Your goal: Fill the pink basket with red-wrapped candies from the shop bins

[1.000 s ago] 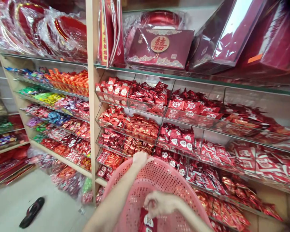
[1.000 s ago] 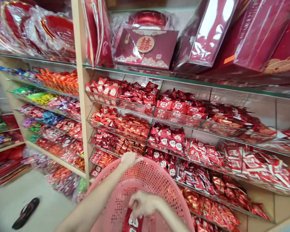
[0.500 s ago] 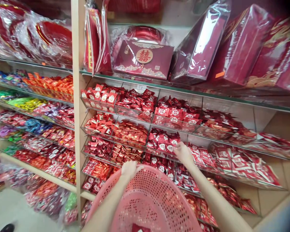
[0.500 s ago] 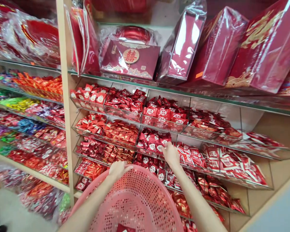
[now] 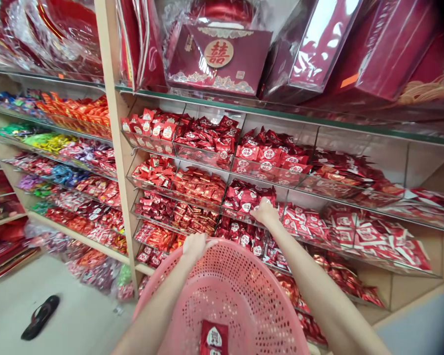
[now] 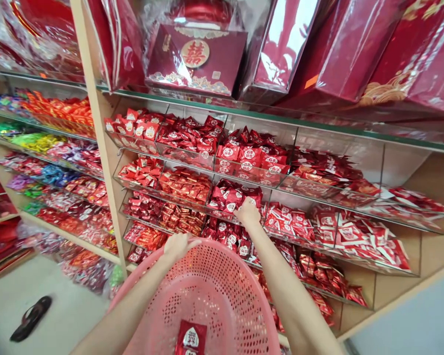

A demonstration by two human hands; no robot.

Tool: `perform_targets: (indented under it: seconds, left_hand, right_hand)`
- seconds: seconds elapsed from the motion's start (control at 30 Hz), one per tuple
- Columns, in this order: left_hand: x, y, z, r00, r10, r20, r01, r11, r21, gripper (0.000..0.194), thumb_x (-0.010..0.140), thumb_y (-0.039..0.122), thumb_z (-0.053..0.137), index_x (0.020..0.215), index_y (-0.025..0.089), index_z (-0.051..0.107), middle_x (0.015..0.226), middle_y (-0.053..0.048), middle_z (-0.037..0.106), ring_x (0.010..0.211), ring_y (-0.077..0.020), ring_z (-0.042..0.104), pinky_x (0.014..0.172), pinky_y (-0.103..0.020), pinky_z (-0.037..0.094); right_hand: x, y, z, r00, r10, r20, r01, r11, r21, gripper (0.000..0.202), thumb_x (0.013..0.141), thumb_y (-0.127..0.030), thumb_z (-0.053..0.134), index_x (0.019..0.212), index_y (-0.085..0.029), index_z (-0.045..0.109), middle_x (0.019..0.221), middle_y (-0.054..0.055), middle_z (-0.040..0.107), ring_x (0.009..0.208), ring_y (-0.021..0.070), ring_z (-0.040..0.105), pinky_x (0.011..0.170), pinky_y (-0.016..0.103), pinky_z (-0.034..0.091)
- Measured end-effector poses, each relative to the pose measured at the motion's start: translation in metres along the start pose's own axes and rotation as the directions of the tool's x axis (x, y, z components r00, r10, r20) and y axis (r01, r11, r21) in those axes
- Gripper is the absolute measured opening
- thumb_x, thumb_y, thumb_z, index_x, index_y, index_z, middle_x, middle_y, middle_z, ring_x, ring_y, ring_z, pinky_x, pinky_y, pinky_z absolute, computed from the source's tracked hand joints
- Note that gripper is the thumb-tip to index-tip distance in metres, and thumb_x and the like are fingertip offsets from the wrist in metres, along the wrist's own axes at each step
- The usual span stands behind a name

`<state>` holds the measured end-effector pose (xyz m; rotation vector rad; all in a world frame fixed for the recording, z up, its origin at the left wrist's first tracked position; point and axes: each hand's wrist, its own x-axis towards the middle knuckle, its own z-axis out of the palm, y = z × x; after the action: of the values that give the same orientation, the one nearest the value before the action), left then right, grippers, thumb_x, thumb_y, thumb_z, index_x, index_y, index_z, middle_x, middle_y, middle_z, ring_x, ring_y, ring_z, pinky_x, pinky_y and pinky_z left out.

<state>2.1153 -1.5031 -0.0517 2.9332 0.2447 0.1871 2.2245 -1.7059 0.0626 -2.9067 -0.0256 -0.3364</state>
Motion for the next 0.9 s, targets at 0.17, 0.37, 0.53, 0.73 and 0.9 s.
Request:
perform_targets:
  seconds: [0.17, 0.37, 0.53, 0.73, 0.9]
  left_hand:
    - [-0.009, 0.003, -0.006, 1.000, -0.010, 0.021, 0.009, 1.000, 0.022, 0.071, 0.077, 0.067, 0.015, 0.095, 0.016, 0.062, 0.091, -0.017, 0.065, 0.092, -0.0273, 0.059, 0.076, -0.035, 0.042]
    - [-0.009, 0.007, -0.008, 0.999, 0.022, 0.039, -0.024, 0.998, 0.055, 0.075, 0.076, 0.068, 0.011, 0.100, 0.017, 0.060, 0.092, -0.015, 0.065, 0.091, -0.0262, 0.059, 0.075, -0.034, 0.043]
    - [0.003, 0.006, -0.001, 0.999, 0.029, 0.039, -0.032, 0.997, 0.072, 0.076, 0.075, 0.070, 0.010, 0.099, 0.018, 0.060, 0.089, -0.014, 0.065, 0.088, -0.0258, 0.060, 0.073, -0.033, 0.043]
    - [0.017, -0.003, -0.001, 0.998, 0.047, 0.032, -0.050, 0.995, 0.090, 0.078, 0.074, 0.071, 0.009, 0.098, 0.018, 0.061, 0.091, -0.014, 0.065, 0.087, -0.0259, 0.060, 0.073, -0.034, 0.043]
    - [0.026, -0.019, -0.009, 0.999, 0.038, 0.008, -0.038, 0.992, 0.117, 0.080, 0.074, 0.071, 0.007, 0.100, 0.017, 0.060, 0.091, -0.014, 0.065, 0.088, -0.0254, 0.059, 0.075, -0.033, 0.042]
  right_hand:
    - [0.003, 0.005, 0.005, 0.999, 0.028, -0.030, -0.023, 0.989, 0.148, 0.057, 0.067, -0.038, 0.058, 0.113, -0.010, 0.038, 0.104, 0.019, 0.057, 0.095, 0.0278, 0.057, 0.074, 0.034, 0.044]
    - [0.003, 0.022, 0.005, 0.981, 0.059, -0.185, 0.010, 0.937, 0.349, 0.047, 0.067, -0.029, 0.058, 0.110, -0.014, 0.045, 0.093, 0.012, 0.060, 0.089, 0.0249, 0.056, 0.074, 0.033, 0.042]
    - [-0.046, 0.039, 0.001, 0.932, -0.144, -0.332, 0.332, 0.707, 0.625, 0.049, 0.070, -0.034, 0.058, 0.112, -0.016, 0.041, 0.085, 0.005, 0.059, 0.076, 0.0198, 0.055, 0.072, 0.035, 0.042]
    - [-0.147, 0.024, 0.064, 0.613, -0.747, 0.258, 0.197, 0.460, 0.866, 0.022, 0.071, -0.028, 0.061, 0.088, -0.018, 0.051, 0.081, -0.001, 0.056, 0.073, 0.0125, 0.052, 0.068, 0.026, 0.042]
    - [-0.182, 0.006, 0.117, 0.276, -0.777, 0.565, 0.292, 0.628, 0.721, 0.029, 0.063, -0.022, 0.069, 0.089, -0.017, 0.057, 0.077, -0.003, 0.056, 0.068, 0.0107, 0.049, 0.062, 0.021, 0.038]
